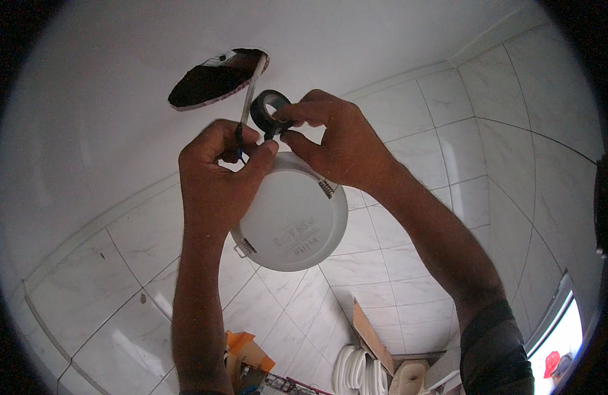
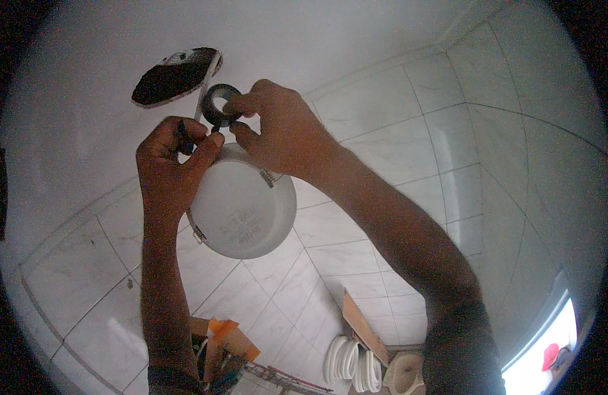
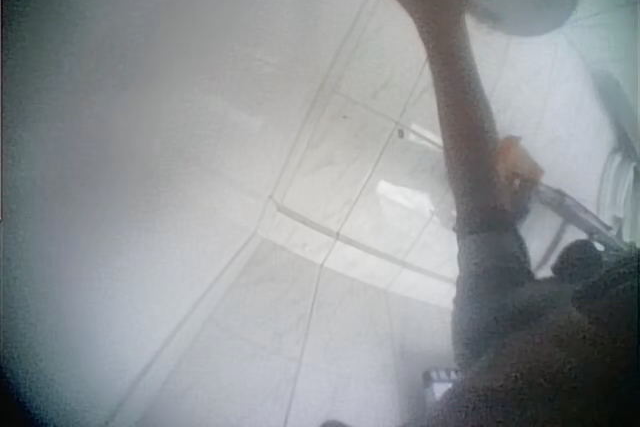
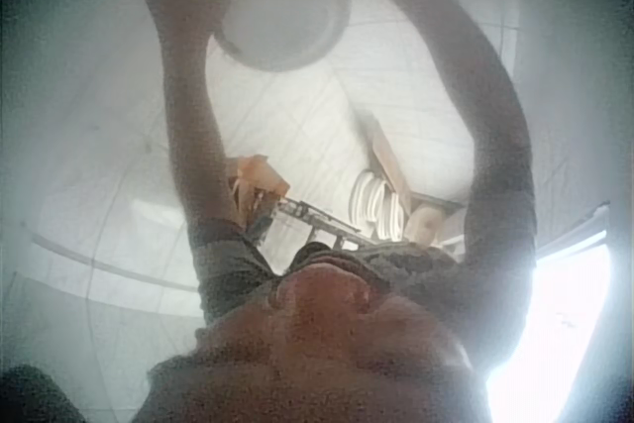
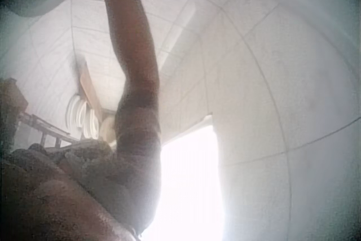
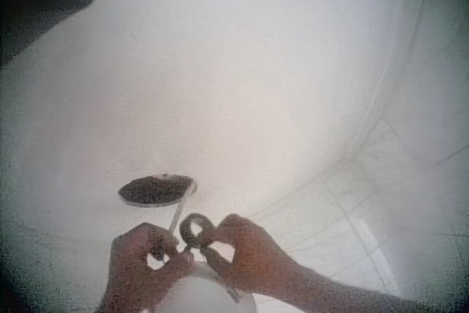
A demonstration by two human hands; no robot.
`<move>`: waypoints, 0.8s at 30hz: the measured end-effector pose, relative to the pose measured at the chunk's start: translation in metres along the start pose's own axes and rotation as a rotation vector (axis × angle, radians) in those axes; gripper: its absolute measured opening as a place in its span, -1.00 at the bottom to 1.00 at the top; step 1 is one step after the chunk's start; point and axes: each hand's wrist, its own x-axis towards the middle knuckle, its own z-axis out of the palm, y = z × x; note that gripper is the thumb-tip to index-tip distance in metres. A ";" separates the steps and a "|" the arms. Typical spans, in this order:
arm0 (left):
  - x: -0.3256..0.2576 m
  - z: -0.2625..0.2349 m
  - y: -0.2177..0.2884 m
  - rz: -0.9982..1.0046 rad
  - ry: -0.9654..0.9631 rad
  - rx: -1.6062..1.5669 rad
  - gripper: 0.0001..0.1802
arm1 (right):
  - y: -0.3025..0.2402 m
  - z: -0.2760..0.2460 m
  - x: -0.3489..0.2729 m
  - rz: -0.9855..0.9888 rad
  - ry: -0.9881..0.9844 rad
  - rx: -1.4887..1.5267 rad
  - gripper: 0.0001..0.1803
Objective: The person strips wire insulation, twists and tapes electrical wires, then mounts a circular ceiling light fixture to the ceiling. The person uses pliers and electrical tape to prepare and secure the connections before attaching the fixture.
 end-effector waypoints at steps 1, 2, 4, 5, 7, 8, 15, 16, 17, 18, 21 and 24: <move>0.000 -0.001 0.001 -0.011 0.006 0.007 -0.87 | 0.002 -0.002 -0.003 -0.048 0.017 -0.042 -0.71; 0.000 -0.001 0.001 -0.021 0.012 0.014 -0.87 | 0.006 -0.003 -0.007 -0.096 0.034 -0.085 -0.72; -0.002 0.003 -0.007 0.077 0.021 0.046 -0.83 | 0.010 -0.008 -0.012 -0.139 0.010 -0.050 -0.74; -0.003 0.004 -0.010 0.124 0.028 0.065 -0.82 | 0.010 -0.010 -0.013 -0.134 -0.031 0.026 -0.74; -0.006 0.003 -0.011 0.061 0.015 0.063 -0.82 | 0.006 -0.011 -0.012 -0.102 -0.085 0.230 -0.74; -0.007 0.003 -0.013 0.031 0.006 0.060 -0.82 | 0.001 -0.010 -0.011 -0.075 -0.099 0.357 -0.72; -0.005 0.008 -0.010 0.089 -0.060 0.090 -0.85 | 0.015 0.002 0.005 -0.023 -0.103 0.633 -0.62; -0.007 0.006 -0.014 0.112 -0.053 0.098 -0.85 | 0.011 0.004 0.007 -0.042 -0.103 0.530 -0.63; -0.009 0.005 -0.017 0.136 -0.047 0.106 -0.84 | 0.004 0.002 0.004 0.043 -0.128 0.391 -0.64; -0.011 0.005 -0.019 0.096 -0.041 0.106 -0.83 | -0.003 0.002 0.002 0.127 -0.151 0.250 -0.66; -0.011 0.010 -0.017 0.005 -0.036 0.090 -0.81 | 0.009 0.003 -0.007 0.094 -0.121 0.127 -0.72; -0.013 0.011 -0.016 -0.014 -0.030 0.085 -0.82 | 0.007 0.001 -0.022 -0.095 -0.031 -0.110 -0.76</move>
